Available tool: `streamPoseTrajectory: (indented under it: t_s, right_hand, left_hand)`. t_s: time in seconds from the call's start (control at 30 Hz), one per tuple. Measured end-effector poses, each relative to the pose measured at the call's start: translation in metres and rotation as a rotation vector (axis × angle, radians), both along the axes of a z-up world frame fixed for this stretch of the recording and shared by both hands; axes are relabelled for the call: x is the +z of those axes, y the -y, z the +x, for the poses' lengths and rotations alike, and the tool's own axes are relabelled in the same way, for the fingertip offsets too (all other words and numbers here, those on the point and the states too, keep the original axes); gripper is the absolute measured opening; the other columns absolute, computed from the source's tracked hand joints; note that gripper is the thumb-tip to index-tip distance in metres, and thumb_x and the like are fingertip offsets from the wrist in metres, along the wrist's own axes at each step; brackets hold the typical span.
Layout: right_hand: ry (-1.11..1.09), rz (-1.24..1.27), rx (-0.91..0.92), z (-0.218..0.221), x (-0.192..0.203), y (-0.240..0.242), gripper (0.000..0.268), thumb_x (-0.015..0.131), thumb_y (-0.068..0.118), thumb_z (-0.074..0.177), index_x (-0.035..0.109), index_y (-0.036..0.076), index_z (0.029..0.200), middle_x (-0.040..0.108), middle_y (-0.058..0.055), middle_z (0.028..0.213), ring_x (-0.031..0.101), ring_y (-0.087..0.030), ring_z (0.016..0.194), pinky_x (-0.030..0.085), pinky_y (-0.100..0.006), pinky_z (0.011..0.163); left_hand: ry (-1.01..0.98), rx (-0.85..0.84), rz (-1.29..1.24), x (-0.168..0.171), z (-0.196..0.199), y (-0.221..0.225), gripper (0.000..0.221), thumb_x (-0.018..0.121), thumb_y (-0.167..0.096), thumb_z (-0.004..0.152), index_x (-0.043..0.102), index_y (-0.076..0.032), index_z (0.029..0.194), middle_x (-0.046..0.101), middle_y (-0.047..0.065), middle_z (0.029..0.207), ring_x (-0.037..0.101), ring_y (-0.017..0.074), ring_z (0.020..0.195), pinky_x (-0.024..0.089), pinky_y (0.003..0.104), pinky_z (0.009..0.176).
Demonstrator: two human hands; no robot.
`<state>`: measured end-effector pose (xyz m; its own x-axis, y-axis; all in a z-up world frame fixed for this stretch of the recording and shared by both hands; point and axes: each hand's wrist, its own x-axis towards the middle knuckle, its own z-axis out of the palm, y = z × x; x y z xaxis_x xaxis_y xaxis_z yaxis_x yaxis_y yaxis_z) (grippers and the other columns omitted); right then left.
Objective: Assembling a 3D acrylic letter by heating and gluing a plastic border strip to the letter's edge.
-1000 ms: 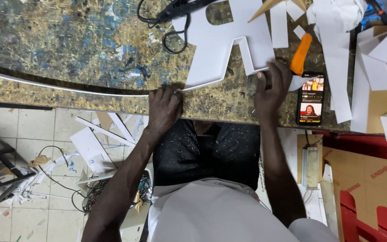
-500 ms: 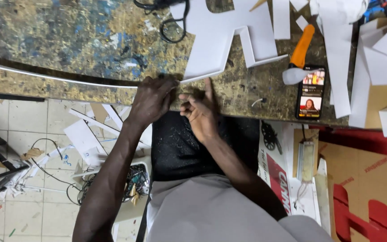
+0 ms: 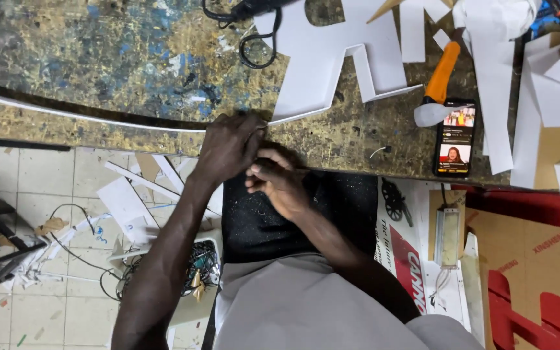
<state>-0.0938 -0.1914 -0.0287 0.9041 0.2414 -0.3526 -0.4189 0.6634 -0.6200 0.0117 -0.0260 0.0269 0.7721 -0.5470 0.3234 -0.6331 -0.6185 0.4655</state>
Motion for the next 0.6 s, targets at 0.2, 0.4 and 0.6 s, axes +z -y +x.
streamPoseTrajectory:
  t_s: [0.2, 0.4, 0.6]
  right_hand:
    - [0.229, -0.550, -0.200, -0.007, -0.002, 0.047, 0.021, 0.081, 0.007, 0.106, 0.070, -0.006, 0.118, 0.078, -0.026, 0.097, 0.085, -0.034, 0.078, 0.077, -0.045, 0.072]
    - [0.337, -0.835, -0.218, 0.008, 0.009, 0.093, 0.024, 0.073, 0.020, 0.116, 0.078, -0.003, 0.108, 0.080, -0.021, 0.087, 0.083, -0.027, 0.079, 0.074, -0.039, 0.074]
    - [0.351, -0.849, -0.148, 0.010, 0.008, 0.098, 0.025, 0.076, 0.016, 0.114, 0.074, -0.006, 0.124, 0.079, -0.022, 0.092, 0.081, -0.025, 0.086, 0.073, -0.040, 0.081]
  left_hand:
    - [0.300, 0.097, 0.026, -0.028, 0.000, 0.010, 0.014, 0.077, -0.030, 0.109, 0.071, -0.017, 0.109, 0.071, 0.008, 0.083, 0.074, 0.0324, 0.085, 0.056, 0.045, 0.076]
    - [0.520, 0.183, -0.062, -0.010, -0.008, 0.029, 0.025, 0.085, -0.024, 0.106, 0.066, -0.014, 0.093, 0.061, 0.005, 0.076, 0.066, 0.0280, 0.075, 0.049, 0.040, 0.070]
    - [0.573, 0.219, -0.076, -0.027, -0.006, 0.034, 0.030, 0.091, -0.027, 0.100, 0.064, -0.014, 0.092, 0.061, 0.006, 0.077, 0.067, 0.0314, 0.076, 0.046, 0.045, 0.068]
